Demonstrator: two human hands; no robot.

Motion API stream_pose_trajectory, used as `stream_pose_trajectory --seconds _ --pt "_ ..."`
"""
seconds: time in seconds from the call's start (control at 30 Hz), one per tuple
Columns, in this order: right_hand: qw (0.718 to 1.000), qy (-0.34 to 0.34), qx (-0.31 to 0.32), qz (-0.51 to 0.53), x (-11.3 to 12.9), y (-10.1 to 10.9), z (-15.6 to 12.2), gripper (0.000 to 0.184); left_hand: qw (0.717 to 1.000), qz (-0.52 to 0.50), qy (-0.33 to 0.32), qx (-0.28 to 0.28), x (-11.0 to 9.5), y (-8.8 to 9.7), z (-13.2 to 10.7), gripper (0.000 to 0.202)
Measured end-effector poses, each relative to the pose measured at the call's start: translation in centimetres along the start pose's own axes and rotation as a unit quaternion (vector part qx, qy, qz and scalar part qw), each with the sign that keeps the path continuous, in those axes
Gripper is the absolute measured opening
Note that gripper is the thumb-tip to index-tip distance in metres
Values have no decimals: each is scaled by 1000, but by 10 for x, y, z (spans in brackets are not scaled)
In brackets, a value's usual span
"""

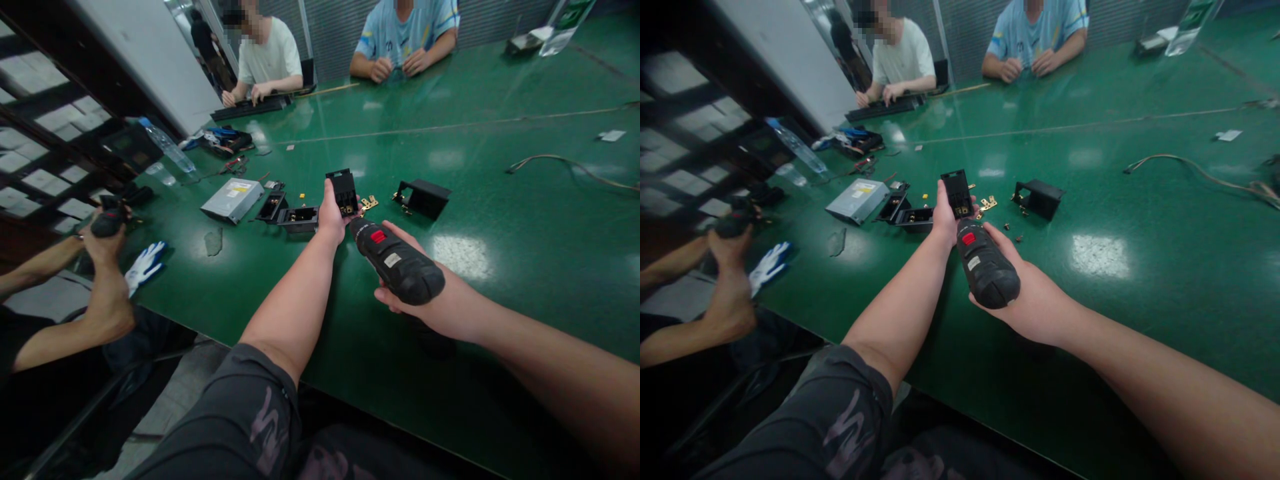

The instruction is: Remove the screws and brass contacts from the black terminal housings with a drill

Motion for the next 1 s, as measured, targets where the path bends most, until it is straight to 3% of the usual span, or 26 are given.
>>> stream_pose_trajectory --seconds 0.7,1.0 --pt "1000 11 -2 -4 -1 1 0 132 1000 0 -9 4 4 3 11 85" --pt "1000 5 -12 -7 1 2 0 129 1000 -16 9 2 2 1 4 85"
Point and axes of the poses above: each hand's wrist, its own z-axis towards the middle knuckle, its own y-axis out of the back of the hand, x = y × z, the point moved 10 cm from there along z, towards the middle knuckle, and after that the axes turned 1 degree about -x, right-handed, at the moved point
